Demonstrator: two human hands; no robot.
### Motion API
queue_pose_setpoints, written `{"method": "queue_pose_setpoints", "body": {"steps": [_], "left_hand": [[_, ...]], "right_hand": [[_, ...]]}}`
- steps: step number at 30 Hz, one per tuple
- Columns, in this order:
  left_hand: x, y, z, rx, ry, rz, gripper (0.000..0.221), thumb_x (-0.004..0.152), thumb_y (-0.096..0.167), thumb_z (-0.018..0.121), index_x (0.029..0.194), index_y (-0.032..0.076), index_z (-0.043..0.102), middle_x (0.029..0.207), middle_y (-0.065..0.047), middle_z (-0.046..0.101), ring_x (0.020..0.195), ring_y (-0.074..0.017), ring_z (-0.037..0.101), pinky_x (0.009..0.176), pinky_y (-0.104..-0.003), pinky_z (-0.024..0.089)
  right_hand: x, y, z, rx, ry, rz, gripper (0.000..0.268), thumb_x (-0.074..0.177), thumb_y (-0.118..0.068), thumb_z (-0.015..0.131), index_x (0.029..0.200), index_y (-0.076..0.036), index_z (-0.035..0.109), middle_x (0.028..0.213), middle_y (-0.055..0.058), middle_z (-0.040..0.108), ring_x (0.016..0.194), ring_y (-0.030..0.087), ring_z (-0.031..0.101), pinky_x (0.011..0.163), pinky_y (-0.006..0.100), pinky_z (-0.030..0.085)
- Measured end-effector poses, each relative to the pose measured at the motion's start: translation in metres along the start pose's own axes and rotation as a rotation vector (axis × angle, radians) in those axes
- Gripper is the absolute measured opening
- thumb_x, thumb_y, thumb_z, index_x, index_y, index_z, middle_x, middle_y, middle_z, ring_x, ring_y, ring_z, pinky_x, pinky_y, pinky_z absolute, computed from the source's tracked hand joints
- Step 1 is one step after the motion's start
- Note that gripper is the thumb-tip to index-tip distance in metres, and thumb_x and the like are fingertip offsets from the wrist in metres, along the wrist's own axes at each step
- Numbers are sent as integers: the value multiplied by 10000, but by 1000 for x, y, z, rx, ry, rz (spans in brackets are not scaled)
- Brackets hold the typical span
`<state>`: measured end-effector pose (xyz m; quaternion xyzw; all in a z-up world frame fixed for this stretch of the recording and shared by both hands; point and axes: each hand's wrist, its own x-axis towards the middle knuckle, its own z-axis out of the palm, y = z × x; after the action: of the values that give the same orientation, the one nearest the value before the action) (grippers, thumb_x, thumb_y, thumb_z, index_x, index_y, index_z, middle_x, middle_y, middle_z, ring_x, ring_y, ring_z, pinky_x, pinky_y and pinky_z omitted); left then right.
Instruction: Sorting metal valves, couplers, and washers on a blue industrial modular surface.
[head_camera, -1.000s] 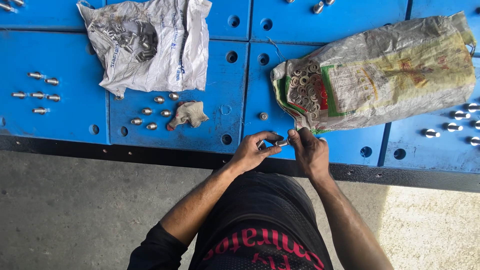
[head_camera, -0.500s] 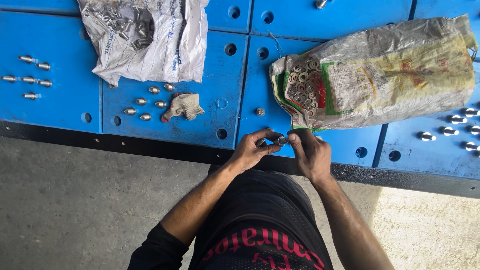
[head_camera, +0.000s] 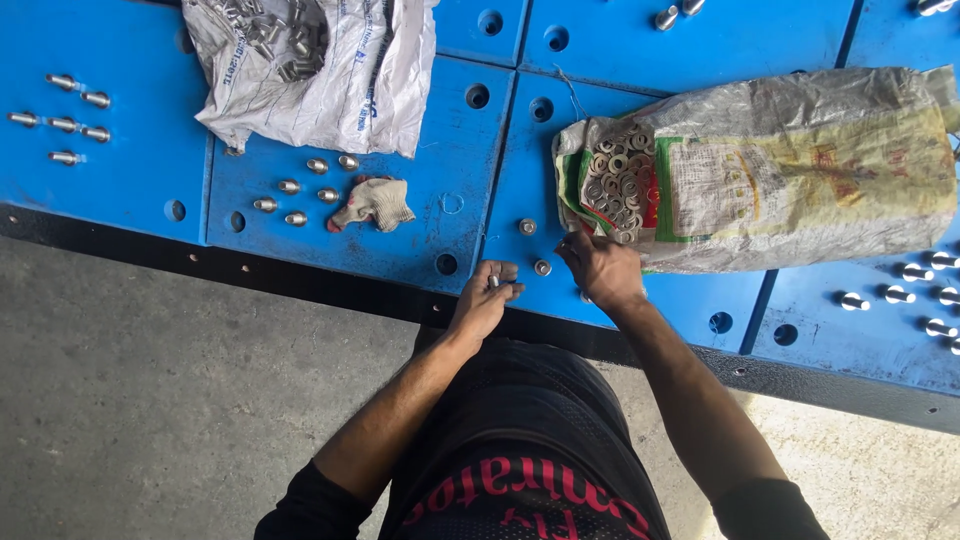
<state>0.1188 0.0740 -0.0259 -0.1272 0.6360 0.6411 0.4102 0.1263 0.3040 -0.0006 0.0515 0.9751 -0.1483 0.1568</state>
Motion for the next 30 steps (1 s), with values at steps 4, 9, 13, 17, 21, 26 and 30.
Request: {"method": "queue_pose_setpoints", "body": {"steps": [4,9,13,17,21,26,30], "left_hand": [[-4,7,0,-44,-2,95,327,967,15,569,1291,2,525,1292,-125,600,1156,-189,690,991,-324,594],[-17,38,8,72,119,66,348,951,211,706,1226,27,596,1216,-128,637,1124,-207,671,934,-342,605],[-10,42,13,-181,50,85,340,1035,298,609,1153,-20,626,1153,-130,674,1052,-196,759,931,-349,621],[-7,45,24,-156,60,9,332,1033,302,583,1188,20,665,1150,-107,721,980,-188,723,909,-352,560],[-9,52,34,280,172,398,193,1032,125,649,1163,11,733,1322,-117,593,1150,-236,645,976,-357,573],[-14,72,34,-156,37,230,378,939,49,673,1286,66,525,1228,-84,690,1144,-193,695,961,-323,598],[-14,64,29,-78,-94,278,399,938,81,732,1305,59,576,1273,-125,731,1197,-203,690,1028,-319,587]], "right_hand": [[2,3,21,-25,-54,-26,366,1035,-500,596,1119,-156,688,790,117,758,686,277,752,657,437,602],[-9,10,-15,754,-8,381,388,1115,-425,525,1181,-83,694,829,127,750,705,150,689,677,344,571],[-27,26,-45,1075,-56,400,365,1072,-258,457,1284,-22,636,932,110,702,635,147,497,553,351,459],[-41,11,-66,1006,-64,228,298,1061,-216,489,1222,30,541,930,107,796,737,151,635,670,315,515],[-46,-5,-69,1036,-146,287,313,1000,-283,644,1071,21,613,894,119,815,879,129,766,838,280,583],[-46,-24,-65,997,-110,422,313,941,-354,694,1019,-53,736,907,93,788,855,147,732,780,328,593],[-44,-33,-69,961,-100,413,325,967,-411,617,1112,-146,736,908,-4,802,884,79,738,757,300,588]]}}
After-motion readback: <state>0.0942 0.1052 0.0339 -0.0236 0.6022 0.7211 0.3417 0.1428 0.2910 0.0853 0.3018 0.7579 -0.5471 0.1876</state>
